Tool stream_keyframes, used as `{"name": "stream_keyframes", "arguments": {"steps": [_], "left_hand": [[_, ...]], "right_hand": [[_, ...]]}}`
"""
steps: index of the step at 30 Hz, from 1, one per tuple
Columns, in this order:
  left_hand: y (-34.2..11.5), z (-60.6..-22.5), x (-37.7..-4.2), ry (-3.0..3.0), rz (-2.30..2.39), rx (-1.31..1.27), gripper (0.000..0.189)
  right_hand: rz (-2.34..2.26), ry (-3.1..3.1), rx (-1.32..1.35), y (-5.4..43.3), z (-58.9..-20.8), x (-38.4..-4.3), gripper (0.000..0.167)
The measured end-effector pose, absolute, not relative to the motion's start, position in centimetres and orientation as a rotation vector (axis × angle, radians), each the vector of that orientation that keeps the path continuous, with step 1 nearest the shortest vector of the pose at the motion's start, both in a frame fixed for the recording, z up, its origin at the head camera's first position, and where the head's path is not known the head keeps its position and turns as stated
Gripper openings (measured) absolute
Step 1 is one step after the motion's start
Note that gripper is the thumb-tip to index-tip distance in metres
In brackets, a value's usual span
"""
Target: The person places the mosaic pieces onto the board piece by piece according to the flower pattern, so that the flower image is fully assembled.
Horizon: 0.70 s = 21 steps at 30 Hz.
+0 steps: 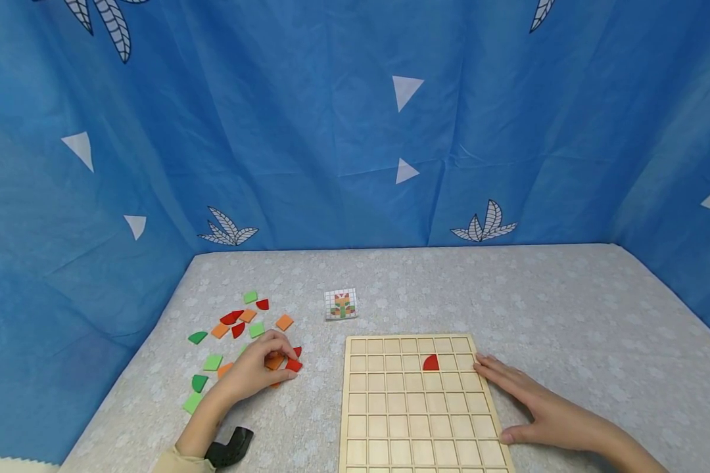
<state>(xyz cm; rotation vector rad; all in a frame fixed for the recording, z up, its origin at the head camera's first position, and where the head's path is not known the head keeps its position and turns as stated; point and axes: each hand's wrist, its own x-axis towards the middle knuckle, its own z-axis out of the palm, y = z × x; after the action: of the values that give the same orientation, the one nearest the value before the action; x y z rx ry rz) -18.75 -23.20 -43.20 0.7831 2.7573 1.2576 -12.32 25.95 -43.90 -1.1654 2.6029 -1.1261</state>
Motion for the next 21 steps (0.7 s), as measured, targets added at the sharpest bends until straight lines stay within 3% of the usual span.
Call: {"name": "stream_keyframes", "arguments": {"steps": [21], "left_hand": [[-22.4,-41.6,-17.9,2.777,1.276,0.701,0.008]], "right_hand": [[-1.098,2.624,-1.170,26.0,-43.9,-12.3,0.088]]}}
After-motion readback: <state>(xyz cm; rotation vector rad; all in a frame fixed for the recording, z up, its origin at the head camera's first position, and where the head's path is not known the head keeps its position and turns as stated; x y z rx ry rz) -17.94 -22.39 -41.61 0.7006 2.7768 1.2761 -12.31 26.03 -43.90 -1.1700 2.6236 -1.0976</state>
